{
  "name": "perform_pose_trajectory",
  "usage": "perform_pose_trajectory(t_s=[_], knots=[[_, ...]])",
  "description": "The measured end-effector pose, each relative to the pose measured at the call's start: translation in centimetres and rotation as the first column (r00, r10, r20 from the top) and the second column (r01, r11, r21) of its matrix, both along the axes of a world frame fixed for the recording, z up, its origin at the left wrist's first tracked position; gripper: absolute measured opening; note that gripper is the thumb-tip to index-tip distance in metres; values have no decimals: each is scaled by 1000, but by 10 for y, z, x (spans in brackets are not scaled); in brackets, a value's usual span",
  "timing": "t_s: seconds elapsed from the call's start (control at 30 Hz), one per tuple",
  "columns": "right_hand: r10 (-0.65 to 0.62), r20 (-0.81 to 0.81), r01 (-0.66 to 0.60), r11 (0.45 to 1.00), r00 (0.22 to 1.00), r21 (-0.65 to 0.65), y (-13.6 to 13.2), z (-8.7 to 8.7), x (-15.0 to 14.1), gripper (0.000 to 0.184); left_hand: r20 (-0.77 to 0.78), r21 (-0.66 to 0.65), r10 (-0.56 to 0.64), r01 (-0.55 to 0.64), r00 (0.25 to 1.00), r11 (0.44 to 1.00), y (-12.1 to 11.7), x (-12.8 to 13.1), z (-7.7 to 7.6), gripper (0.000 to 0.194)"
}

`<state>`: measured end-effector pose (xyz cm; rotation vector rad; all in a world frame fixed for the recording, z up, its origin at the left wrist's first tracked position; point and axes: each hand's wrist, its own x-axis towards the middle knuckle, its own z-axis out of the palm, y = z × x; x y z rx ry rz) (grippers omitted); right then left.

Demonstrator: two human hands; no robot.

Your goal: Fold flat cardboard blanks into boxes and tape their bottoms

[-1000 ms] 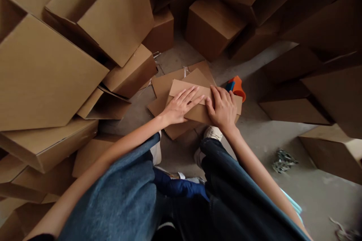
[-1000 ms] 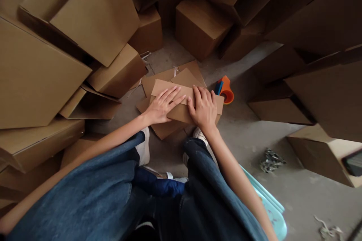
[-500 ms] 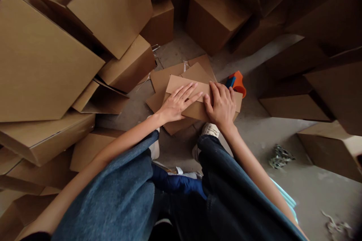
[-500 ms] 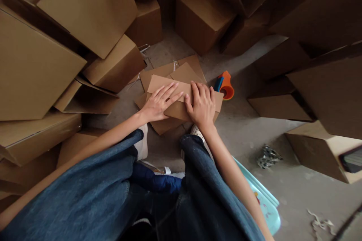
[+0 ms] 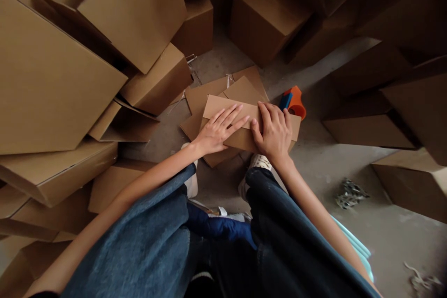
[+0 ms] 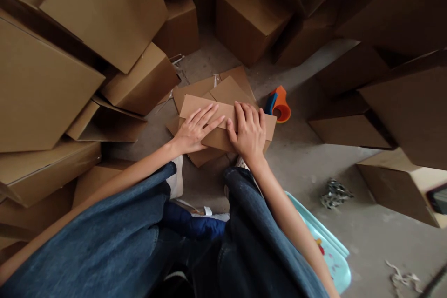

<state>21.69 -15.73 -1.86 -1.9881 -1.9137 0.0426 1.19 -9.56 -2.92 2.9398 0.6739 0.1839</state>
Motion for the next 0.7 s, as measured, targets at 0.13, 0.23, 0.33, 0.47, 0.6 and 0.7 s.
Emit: perform_pose_trajectory(t_s=[0.13, 0.23, 0.33, 0.47, 0.6, 0.7], knots=[[3, 8, -3, 1000, 1000, 7, 0, -1, 0, 52, 2, -5, 6, -6, 1000, 1000, 0, 0, 0, 125], [1, 9, -1, 1000, 1000, 7, 0, 0, 0, 52, -5, -15, 6, -6, 1000, 1000, -1, 0, 1, 124], [1, 1, -1, 1000, 1000, -2, -1, 0, 0, 53, -10, -32, 8, -8, 1000, 999, -1, 0, 3, 124], [-1, -11, 1, 1000, 1000, -10, -1, 0, 0, 53, -2, -55, 1, -1, 1000, 998, -1, 0, 4, 125], [1, -16, -1, 1000, 1000, -10, -1, 1, 0, 53, -19, -57, 5, -6, 1000, 998, -1, 0, 4, 126], [0, -19, 0, 1000, 1000, -18, -1, 1, 0, 54, -38, -56, 3, -6, 999, 998, -1, 0, 5, 126]])
